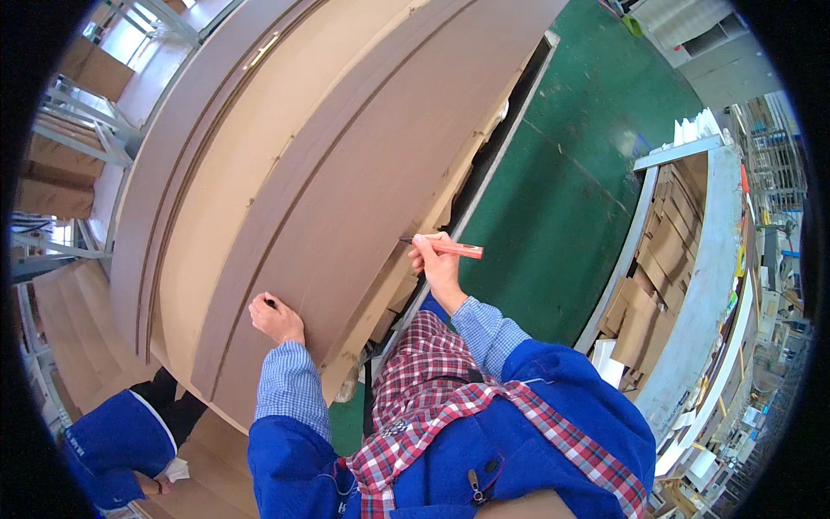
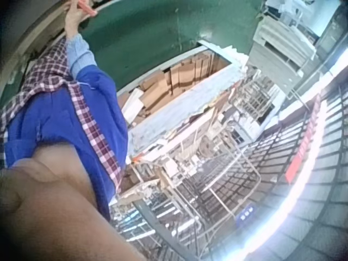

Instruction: The person marks lines on a large brown wood panel with a red marker, then retrieves a spray can and a cloth. They spray the panel and wipe it with the cloth, repeating the wiping across the surface. The person also uses a small metal scraper to remove residue along the marked lines. A coworker wipes a separate panel nearby.

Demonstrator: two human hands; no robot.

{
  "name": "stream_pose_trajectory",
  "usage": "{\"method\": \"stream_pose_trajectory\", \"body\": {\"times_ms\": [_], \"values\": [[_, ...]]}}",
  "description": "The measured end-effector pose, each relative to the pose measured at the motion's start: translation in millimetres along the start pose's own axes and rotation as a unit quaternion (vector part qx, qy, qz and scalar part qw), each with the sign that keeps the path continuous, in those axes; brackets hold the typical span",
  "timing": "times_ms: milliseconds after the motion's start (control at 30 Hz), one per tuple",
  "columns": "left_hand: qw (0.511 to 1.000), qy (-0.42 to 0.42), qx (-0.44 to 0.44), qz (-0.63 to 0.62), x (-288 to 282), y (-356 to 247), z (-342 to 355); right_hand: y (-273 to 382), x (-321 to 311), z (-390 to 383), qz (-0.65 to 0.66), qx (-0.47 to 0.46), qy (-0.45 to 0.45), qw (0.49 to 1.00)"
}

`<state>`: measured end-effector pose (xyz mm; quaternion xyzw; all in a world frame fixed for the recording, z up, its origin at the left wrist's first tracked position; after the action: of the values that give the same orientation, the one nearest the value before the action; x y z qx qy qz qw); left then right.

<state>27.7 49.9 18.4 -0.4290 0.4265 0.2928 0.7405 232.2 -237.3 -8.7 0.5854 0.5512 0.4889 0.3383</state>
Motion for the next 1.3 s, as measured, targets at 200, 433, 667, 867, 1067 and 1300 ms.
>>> {"method": "stream_pose_trajectory", "body": {"times_ms": [200,433,667,867,1067,1300], "values": [[0.999,-0.016,0.014,0.025,-9,-1,-3,-25,28,-73,0.004,0.019,-0.001,1.0],[0.999,-0.043,0.024,0.008,-9,1,-7,-58,56,-139,0.014,0.036,0.034,0.999],[0.978,0.039,0.167,-0.118,-25,23,-17,-91,90,-216,0.006,0.049,0.033,0.998],[0.962,0.076,0.225,-0.134,-98,157,-35,-105,111,-270,0.004,0.002,0.002,1.0],[0.973,0.064,0.199,-0.099,-144,285,-31,-123,134,-320,-0.031,-0.007,0.002,0.999],[0.973,0.069,0.198,-0.098,-139,283,-34,-148,157,-382,-0.048,0.007,0.046,0.998]]}}
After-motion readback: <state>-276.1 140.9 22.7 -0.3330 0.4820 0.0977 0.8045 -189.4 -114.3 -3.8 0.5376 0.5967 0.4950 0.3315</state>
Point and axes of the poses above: each hand's wrist, its own z-axis towards the middle knuckle, its own x-axis out of the palm, y = z × x, the point moved 6 cm from there along z, towards the middle knuckle, and after that the axes turned 6 degrees about -x, right-handed, at the moved point
